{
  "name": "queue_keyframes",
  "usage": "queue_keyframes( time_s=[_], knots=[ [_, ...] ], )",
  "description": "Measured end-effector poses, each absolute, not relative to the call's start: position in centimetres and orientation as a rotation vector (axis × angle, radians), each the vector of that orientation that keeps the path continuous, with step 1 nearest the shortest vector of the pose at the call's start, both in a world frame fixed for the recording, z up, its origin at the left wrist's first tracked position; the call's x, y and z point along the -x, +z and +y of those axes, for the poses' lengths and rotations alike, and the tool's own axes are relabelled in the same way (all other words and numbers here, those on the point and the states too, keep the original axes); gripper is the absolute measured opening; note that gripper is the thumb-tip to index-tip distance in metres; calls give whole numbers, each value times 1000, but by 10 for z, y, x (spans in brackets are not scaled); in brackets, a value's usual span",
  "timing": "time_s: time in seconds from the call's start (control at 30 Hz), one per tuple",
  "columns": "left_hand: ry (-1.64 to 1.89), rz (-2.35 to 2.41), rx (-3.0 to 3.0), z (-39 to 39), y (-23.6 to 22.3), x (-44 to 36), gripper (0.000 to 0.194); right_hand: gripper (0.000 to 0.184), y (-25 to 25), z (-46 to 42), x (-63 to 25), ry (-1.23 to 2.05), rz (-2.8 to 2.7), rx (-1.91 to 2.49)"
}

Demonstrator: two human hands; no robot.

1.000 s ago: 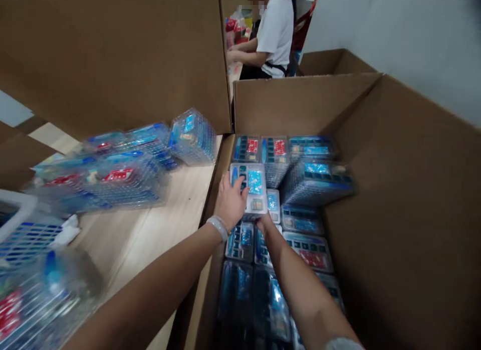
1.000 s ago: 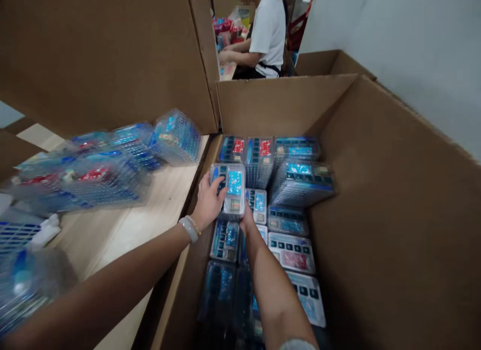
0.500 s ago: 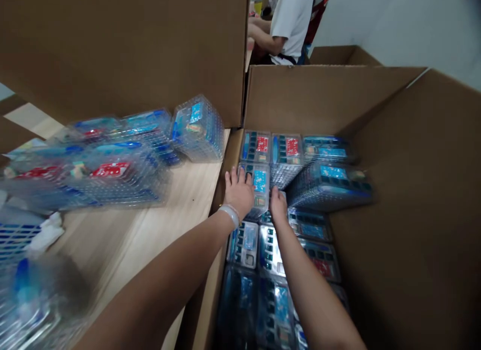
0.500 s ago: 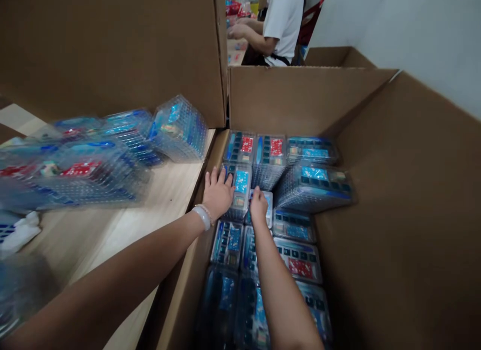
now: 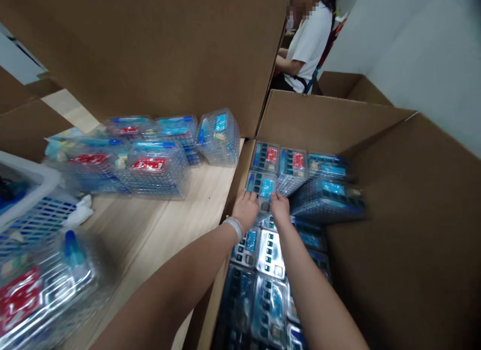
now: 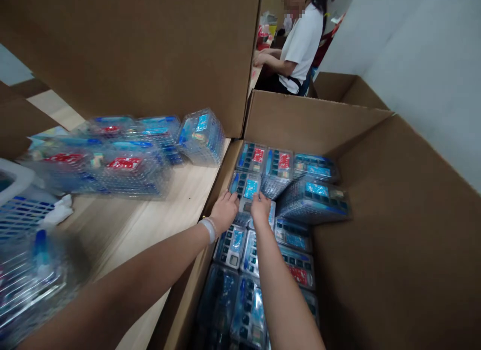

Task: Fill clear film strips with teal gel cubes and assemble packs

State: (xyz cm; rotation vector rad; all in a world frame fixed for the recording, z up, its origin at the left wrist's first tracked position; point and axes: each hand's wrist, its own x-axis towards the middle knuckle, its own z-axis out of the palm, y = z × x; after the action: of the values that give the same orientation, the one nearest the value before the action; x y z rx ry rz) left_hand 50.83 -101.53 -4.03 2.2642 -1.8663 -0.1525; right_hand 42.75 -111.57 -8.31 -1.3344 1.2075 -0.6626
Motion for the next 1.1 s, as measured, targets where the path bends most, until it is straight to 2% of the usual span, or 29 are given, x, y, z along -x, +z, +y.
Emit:
queue_keyframes(
  time_s=[0.2,0.5,0.67,0.83,1.0,1.1],
  knots=[
    [-97,-1927,-2215,-1006,-30,-521,20,28,-73,-1120,-416,-690,1333,1153],
    [-205,-1996,-2176,-1020,-19,-534,33,32,-57,-1119,-414,-727,1265,1089],
    [-266,-1970,-2185,-1016,-17,-535,33,29,-54,-1122,-416,-662,1207,992],
    [-266,-1606,-2128,-1001,-8,-531,54,24,-54,-1125,-417,-686,1139,849],
    [-200,-990,-1988,-953,16,-503,35,17,-37,-1120,-408,-693,1070,753],
    [-220,-934,-2002,-888,40,-472,38,23,-22,-1093,-408,-741,1032,748]
  ],
)
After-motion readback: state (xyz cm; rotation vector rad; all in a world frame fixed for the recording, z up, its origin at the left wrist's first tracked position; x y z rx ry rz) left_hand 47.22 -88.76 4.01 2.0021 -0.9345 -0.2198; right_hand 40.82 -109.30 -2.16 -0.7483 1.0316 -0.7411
